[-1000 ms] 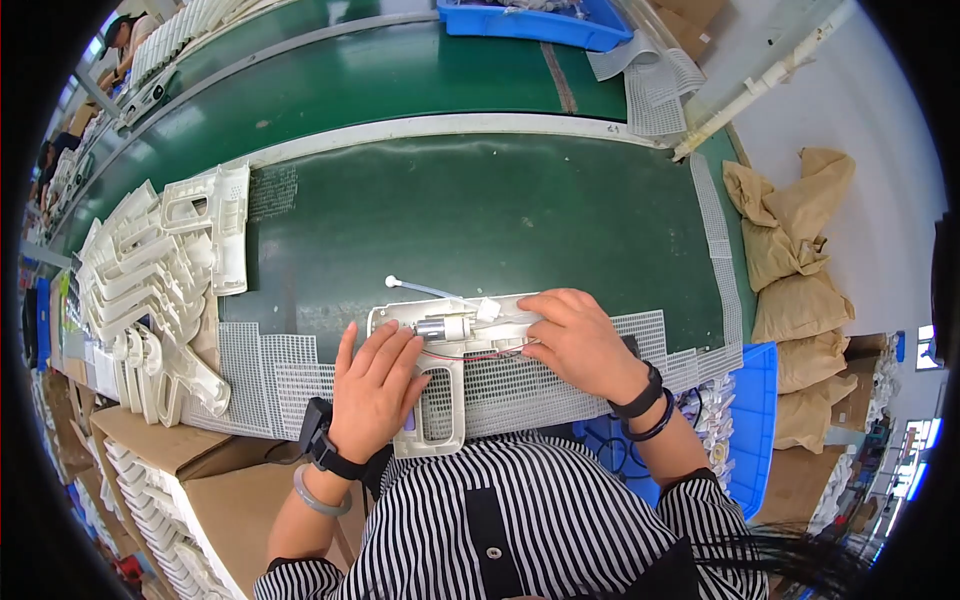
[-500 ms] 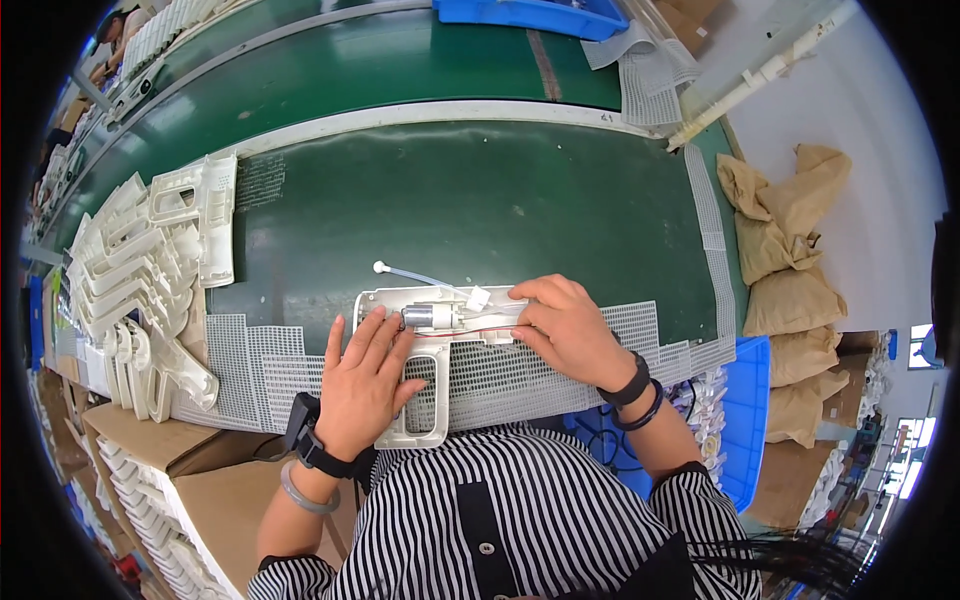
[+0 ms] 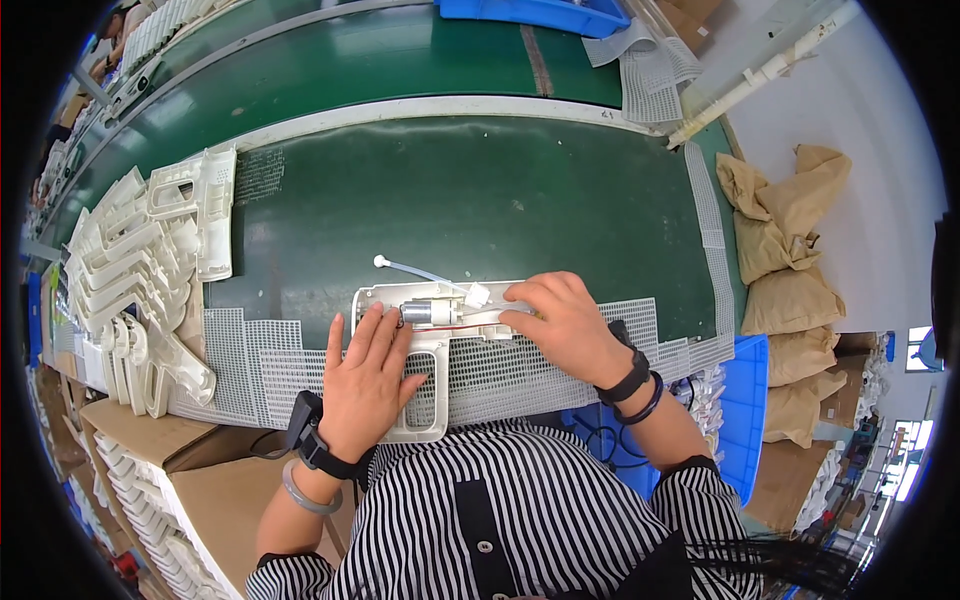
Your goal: Assemble internal components into white plastic toy gun housings on a factory production line.
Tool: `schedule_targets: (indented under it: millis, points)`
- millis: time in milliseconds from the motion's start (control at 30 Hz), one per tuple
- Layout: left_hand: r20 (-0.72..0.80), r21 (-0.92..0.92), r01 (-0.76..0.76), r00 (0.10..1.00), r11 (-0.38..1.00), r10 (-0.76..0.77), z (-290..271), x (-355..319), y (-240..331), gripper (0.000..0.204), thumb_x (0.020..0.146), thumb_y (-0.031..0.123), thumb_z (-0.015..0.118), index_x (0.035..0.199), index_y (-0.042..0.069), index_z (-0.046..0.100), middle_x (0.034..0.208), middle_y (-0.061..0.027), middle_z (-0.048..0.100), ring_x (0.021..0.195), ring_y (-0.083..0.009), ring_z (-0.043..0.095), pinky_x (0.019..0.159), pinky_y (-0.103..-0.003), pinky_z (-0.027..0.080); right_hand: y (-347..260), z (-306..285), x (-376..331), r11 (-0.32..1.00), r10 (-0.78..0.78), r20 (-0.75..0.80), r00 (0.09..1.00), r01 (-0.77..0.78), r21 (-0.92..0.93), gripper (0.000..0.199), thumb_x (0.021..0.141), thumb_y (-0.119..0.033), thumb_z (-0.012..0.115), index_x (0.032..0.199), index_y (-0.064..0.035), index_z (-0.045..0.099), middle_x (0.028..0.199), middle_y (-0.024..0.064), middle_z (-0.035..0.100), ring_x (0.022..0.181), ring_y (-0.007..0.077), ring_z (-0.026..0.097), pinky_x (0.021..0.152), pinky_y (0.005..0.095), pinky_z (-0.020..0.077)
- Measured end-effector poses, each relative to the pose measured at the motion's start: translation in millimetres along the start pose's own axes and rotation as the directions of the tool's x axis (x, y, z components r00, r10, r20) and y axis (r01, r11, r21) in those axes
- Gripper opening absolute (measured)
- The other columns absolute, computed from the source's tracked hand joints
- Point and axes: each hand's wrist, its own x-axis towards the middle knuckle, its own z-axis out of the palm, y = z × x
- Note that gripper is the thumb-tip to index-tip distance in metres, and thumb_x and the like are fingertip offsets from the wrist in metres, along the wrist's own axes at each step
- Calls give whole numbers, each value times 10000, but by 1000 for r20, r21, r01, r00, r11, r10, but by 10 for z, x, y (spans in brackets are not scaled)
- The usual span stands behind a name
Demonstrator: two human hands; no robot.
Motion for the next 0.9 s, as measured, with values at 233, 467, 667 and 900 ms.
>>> schedule_targets:
  millis: [233, 467, 667, 900]
  points:
    - [-13, -11, 7, 1000, 1000, -7, -6, -4, 23, 594, 882, 397, 698, 1373, 76, 610, 1480, -97, 532, 1482, -275, 364, 1249, -564, 181, 1, 24, -39, 997, 40, 66, 997, -44, 64, 172, 844, -104, 649, 1011, -90, 689, 1192, 51, 630, 1167, 247, 580, 1042, 424, 404]
    - [-3, -24, 19, 1000, 1000, -19, -57, 37, 65, 589, 845, 333, 747, 1351, 60, 619, 1459, -110, 550, 1469, -290, 384, 1241, -572, 198, -38, 8, -140, 960, 142, -23, 990, -132, 249, 160, 842, -92, 726, 988, -44, 679, 1235, 91, 603, 1271, 299, 542, 1063, 461, 409]
    - [15, -21, 23, 1000, 1000, -22, -103, 59, 95, 589, 824, 294, 772, 1339, 50, 621, 1449, -136, 550, 1450, -316, 402, 1230, -576, 221, -4, 83, -213, 999, 49, -68, 996, -48, 11, 167, 835, -141, 729, 985, -76, 694, 1234, 74, 633, 1287, 285, 540, 1037, 455, 451]
    - [36, -28, 26, 999, 999, -25, -134, 104, 125, 596, 804, 269, 788, 1331, 46, 619, 1445, -145, 550, 1441, -330, 408, 1225, -576, 233, -58, 19, -218, 994, 100, -106, 989, -96, 46, 161, 819, -123, 689, 970, -68, 700, 1218, 59, 656, 1254, 263, 572, 1005, 431, 471]
